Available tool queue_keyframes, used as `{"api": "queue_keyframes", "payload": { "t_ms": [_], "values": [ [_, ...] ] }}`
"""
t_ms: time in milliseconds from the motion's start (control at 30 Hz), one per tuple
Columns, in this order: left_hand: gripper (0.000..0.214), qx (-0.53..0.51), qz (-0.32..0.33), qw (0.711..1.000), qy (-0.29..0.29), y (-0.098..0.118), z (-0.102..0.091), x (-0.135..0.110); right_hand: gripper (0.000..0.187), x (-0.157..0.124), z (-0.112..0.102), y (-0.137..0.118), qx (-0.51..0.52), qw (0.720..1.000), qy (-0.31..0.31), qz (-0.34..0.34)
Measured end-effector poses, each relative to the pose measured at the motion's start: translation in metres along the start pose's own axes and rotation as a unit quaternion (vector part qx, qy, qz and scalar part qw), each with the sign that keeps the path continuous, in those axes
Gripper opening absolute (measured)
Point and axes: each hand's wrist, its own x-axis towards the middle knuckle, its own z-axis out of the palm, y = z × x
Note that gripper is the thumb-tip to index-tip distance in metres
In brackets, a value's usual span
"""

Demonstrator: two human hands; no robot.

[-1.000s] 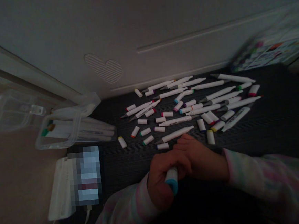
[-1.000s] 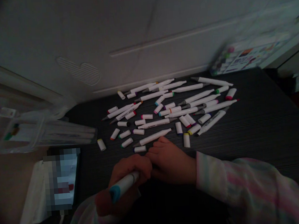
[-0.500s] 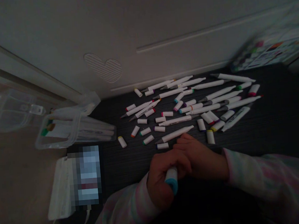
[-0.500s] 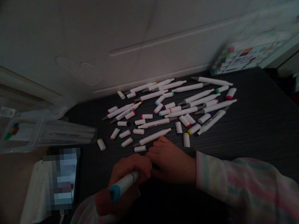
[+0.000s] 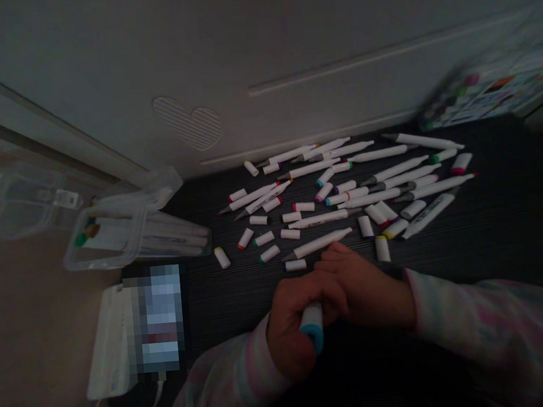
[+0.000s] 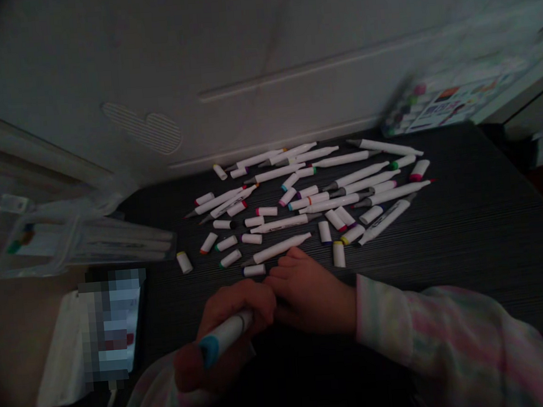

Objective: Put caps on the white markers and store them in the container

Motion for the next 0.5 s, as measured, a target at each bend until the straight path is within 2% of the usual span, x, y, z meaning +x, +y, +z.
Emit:
{"api": "queue_keyframes", "payload": {
  "t_ms": [500],
  "values": [
    [0.066,0.023,-0.005,1.000,0.002,0.0036,0.0001,0.0023,0.013,0.0000,0.0003,0.0004,-0.003,1.000,-0.002,-0.001]
  ]
}}
